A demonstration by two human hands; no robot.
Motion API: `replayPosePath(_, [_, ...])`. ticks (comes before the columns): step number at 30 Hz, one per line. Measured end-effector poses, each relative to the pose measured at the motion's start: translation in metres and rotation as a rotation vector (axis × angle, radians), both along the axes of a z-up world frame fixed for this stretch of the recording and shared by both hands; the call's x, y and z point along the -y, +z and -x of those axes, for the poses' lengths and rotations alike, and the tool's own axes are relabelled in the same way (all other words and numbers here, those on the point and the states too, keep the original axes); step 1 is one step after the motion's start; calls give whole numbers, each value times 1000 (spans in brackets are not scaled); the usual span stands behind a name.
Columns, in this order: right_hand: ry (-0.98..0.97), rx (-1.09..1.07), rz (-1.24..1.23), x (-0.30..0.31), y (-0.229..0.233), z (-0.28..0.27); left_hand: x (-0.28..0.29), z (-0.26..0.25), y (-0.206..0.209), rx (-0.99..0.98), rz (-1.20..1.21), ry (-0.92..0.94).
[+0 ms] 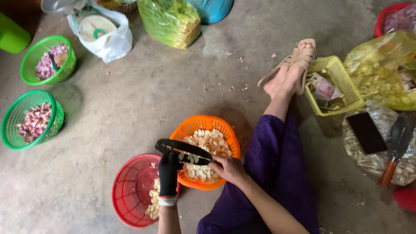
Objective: Slicing garlic cloves into a basket using a knife while sitting on the floor
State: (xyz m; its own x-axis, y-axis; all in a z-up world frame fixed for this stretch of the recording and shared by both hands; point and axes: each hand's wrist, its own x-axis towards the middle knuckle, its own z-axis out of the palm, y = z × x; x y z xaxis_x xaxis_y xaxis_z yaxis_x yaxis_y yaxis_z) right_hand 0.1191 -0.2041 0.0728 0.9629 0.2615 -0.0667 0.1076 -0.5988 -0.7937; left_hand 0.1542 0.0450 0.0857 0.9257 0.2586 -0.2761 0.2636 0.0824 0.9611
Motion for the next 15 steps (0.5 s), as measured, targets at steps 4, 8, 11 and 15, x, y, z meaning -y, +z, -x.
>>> replayPosePath(4, [1,29,10,-4,-9,-5,3,-13,-10,-14,109,89])
replayPosePath(8, [10,48,54,-2,-41,0,-5,-9,-28,-21,172,175])
replayPosePath(11, [-33,127,54,-4,-55,-4,-4,-11,-48,1,128,222])
replayPosePath(15, [-98,406,83,-6,-62,-10,-3,-6,-73,8,-90,179])
